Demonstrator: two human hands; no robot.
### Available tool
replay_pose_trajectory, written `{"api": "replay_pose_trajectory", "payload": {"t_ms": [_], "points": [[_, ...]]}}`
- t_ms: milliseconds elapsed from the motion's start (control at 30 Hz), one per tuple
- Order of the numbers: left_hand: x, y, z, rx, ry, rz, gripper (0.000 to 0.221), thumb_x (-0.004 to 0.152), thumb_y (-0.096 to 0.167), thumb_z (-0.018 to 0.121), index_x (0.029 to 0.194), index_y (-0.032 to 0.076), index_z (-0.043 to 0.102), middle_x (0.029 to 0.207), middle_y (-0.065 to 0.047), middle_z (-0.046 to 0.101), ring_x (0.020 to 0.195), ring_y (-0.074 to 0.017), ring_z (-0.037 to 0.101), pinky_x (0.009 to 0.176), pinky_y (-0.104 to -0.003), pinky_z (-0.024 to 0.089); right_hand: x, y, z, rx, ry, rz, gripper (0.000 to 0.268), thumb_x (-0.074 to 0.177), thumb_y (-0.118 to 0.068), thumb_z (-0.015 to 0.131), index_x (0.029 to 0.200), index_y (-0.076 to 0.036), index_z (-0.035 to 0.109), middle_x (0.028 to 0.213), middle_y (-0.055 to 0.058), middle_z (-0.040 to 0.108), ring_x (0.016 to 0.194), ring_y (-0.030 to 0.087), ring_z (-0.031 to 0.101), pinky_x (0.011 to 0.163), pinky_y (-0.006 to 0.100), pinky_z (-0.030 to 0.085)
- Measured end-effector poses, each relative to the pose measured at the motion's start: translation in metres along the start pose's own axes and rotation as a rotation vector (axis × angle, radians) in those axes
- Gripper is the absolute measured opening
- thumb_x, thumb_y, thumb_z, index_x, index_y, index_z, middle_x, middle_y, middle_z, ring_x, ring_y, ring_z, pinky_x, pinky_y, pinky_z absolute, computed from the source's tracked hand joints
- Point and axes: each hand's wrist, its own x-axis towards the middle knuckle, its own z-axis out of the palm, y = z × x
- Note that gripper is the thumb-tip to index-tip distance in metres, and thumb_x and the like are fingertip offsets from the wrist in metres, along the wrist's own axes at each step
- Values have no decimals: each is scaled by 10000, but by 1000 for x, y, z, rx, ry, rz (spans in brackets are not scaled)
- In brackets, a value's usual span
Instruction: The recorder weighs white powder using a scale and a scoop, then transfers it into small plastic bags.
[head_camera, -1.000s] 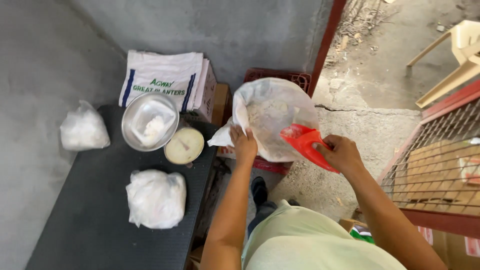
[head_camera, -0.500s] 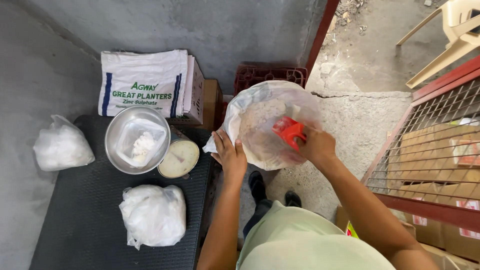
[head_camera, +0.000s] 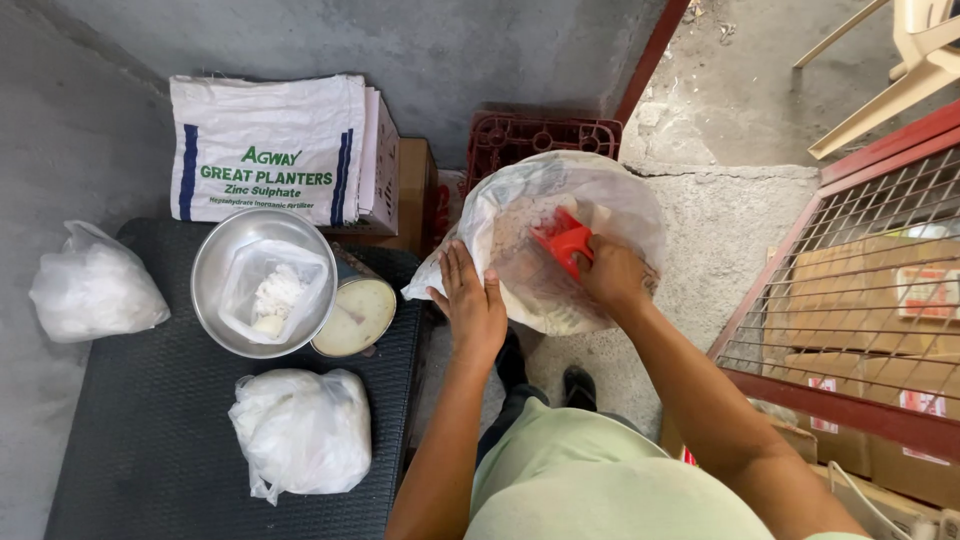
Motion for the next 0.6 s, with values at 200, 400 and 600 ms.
{"api": "replay_pose_trajectory", "payload": {"t_ms": [200,400,600], "points": [[5,0,-5,7,-29,-1,698,1084,397,365,1622,0,164,1698,-189,208,1597,-361,67,1188,-706,-66,10,-8,9,13,-8,-20,291,885,-346,735,947,-68,679,800,205,713,755,421,695,693,540,541],[6,-4,-7,17,-42,-4,697,1082,392,363,1617,-5,157,1691,-196,220,1593,-361,58,1180,-704,-67,29,-13,36,19,-6,-37,303,891,-358,732,947,-65,680,827,225,710,763,453,683,679,566,531],[4,-8,-3,46,-55,-10,711,1070,377,395,1613,-15,155,1685,-201,230,1592,-359,74,1188,-695,-47,26,-16,31,16,-36,-2,285,891,-345,730,955,-71,684,824,232,709,769,459,685,690,569,531]]}}
